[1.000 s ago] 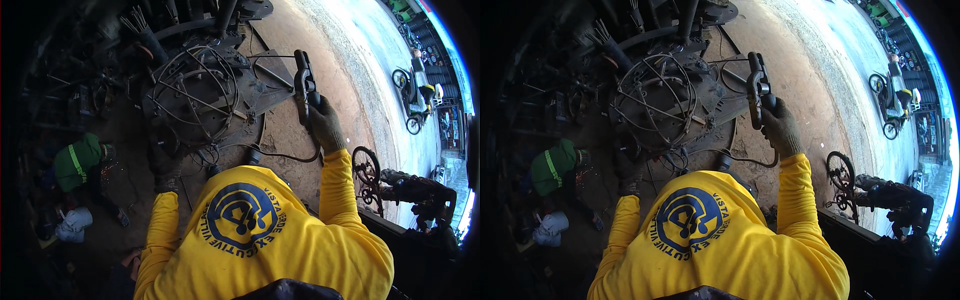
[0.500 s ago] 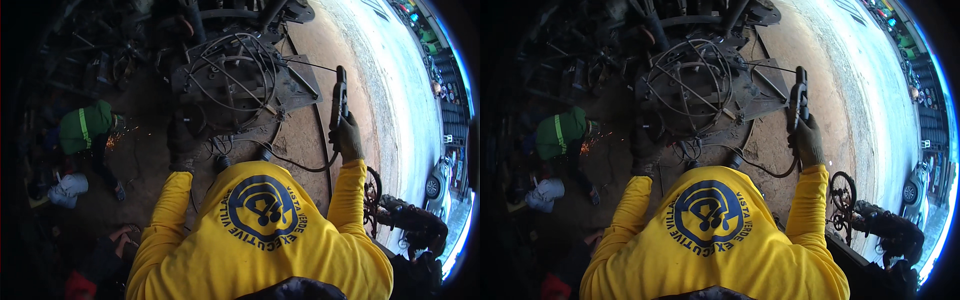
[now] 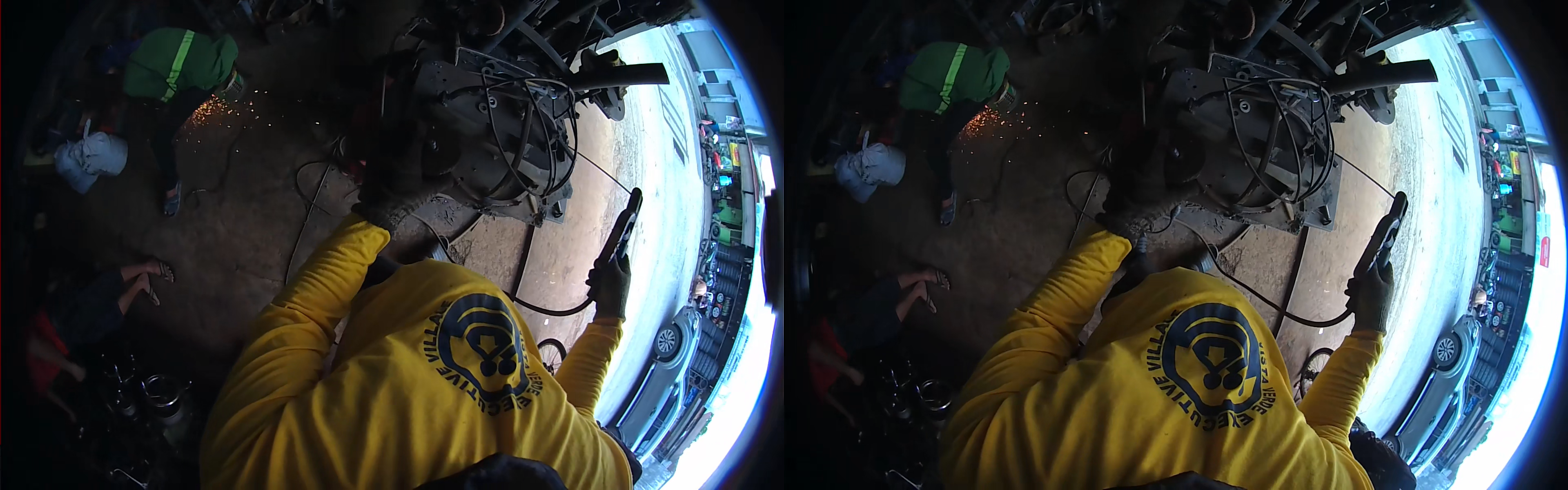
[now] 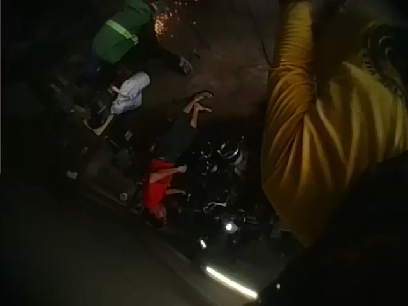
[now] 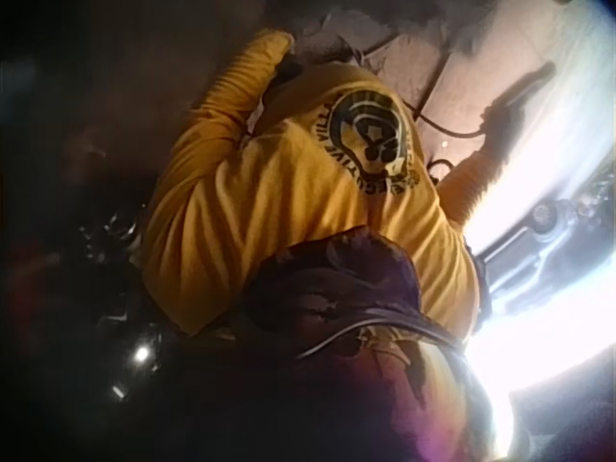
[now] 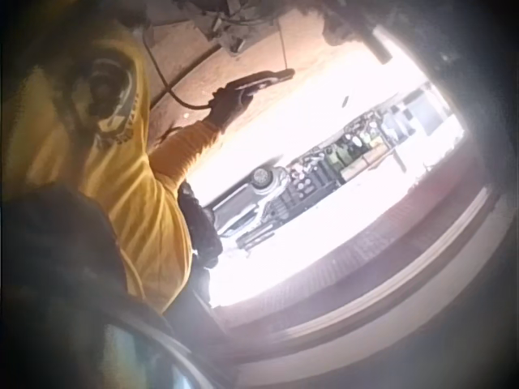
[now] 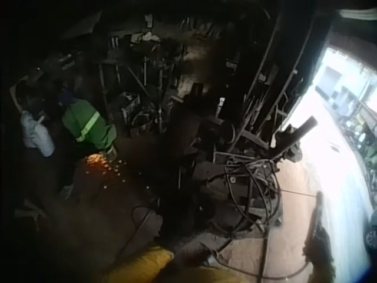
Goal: The person holds a metal workpiece on a table while applying a welding torch to join components, occasionally using a wrench to adjust parts of the assembly.
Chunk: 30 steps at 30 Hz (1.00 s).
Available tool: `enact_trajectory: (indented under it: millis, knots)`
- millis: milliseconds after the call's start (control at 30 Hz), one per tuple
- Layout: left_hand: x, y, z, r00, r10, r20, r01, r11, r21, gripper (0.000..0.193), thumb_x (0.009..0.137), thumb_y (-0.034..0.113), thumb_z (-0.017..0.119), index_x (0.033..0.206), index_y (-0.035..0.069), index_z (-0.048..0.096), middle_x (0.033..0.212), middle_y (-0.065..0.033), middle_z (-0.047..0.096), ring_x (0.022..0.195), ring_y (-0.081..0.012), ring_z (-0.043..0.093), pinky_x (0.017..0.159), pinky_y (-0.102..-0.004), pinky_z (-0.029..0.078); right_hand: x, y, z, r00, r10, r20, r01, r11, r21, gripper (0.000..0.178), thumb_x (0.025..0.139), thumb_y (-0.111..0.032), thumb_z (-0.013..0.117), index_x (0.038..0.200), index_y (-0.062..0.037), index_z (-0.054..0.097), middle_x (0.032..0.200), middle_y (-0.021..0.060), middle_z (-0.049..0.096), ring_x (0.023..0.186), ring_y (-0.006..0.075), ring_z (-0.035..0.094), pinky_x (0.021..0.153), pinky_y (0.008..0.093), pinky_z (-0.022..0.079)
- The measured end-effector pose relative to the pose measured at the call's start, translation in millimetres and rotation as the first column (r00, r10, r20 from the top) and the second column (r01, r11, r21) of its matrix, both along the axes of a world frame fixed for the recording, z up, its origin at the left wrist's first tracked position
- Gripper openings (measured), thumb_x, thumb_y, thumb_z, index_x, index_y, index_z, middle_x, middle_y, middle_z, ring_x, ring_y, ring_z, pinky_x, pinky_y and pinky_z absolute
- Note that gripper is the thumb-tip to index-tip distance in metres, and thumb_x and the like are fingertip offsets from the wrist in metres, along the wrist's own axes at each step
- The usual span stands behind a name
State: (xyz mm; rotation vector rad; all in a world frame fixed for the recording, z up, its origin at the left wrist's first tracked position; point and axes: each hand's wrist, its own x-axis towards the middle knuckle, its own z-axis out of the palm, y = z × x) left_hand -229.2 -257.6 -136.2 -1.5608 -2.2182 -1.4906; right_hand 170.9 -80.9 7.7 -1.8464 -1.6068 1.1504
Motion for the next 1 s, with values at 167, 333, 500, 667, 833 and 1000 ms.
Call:
enact_trajectory:
  millis: [167,333,500,667,833,1000]
  knots:
    - [-55,-18,-23,0.792,-0.28,0.543,0.386,0.918,-0.089,0.071,0.092,0.03,0.077,0.149,0.003,0.045,0.142,-0.0119,0.056,0.131,-0.0254,0.055,0.107,-0.0426,0.048,-20,0,12,0.997,0.019,0.073,-0.025,0.997,0.079,0.024,0.105,-0.036,0.057,0.106,-0.0124,0.058,0.072,-0.0013,0.054,0.05,0.0098,0.052,0.042,0.0253,0.044]
    - [-91,-66,19,0.515,-0.179,0.838,0.275,0.961,0.037,0.07,0.096,0.026,0.072,0.154,0.004,0.042,0.152,-0.0129,0.05,0.136,-0.024,0.051,0.113,-0.0372,0.042,-24,-5,17,1.0,-0.004,-0.001,0.004,0.994,0.113,0.025,0.105,-0.036,0.058,0.106,-0.0115,0.058,0.072,-0.0014,0.055,0.049,0.0097,0.052,0.042,0.0253,0.044]
    - [-84,-80,-12,0.352,-0.043,0.935,0.24,0.97,-0.046,0.067,0.096,0.025,0.073,0.153,0.004,0.044,0.151,-0.0119,0.052,0.137,-0.0212,0.05,0.113,-0.0365,0.042,-34,-9,5,0.999,-0.001,0.048,-0.002,0.998,0.067,0.026,0.103,-0.039,0.059,0.103,-0.013,0.057,0.067,-0.0015,0.053,0.045,0.0106,0.05,0.041,0.026,0.042]
    - [-54,-89,-43,0.34,-0.114,0.933,0.195,0.98,0.049,0.058,0.096,0.019,0.073,0.146,0.003,0.051,0.135,-0.0076,0.059,0.123,-0.0161,0.056,0.106,-0.0333,0.046,-34,-10,12,0.995,0.001,0.096,-0.002,1.0,0.009,0.031,0.103,-0.042,0.057,0.103,-0.0109,0.058,0.066,0.0003,0.054,0.048,0.012,0.053,0.041,0.0279,0.043]
    - [-41,-69,-26,0.461,-0.124,0.879,0.27,0.963,-0.006,0.048,0.096,0.015,0.073,0.139,0.0,0.057,0.129,-0.0048,0.062,0.117,-0.0144,0.058,0.102,-0.0318,0.047,-21,-11,16,0.997,-0.055,-0.046,0.056,0.998,0.02,0.026,0.103,-0.036,0.058,0.107,-0.0102,0.058,0.072,-0.0002,0.055,0.049,0.0116,0.054,0.042,0.0276,0.045]
    - [-58,-79,-82,0.372,-0.134,0.919,0.23,0.972,0.048,0.046,0.096,0.013,0.074,0.136,-0.001,0.057,0.133,-0.0058,0.062,0.121,-0.0149,0.058,0.105,-0.0311,0.046,-28,-16,24,0.997,-0.036,-0.066,0.038,0.998,0.042,0.034,0.099,-0.036,0.065,0.116,-0.0065,0.062,0.076,0.0007,0.06,0.053,0.0106,0.055,0.045,0.0268,0.045]
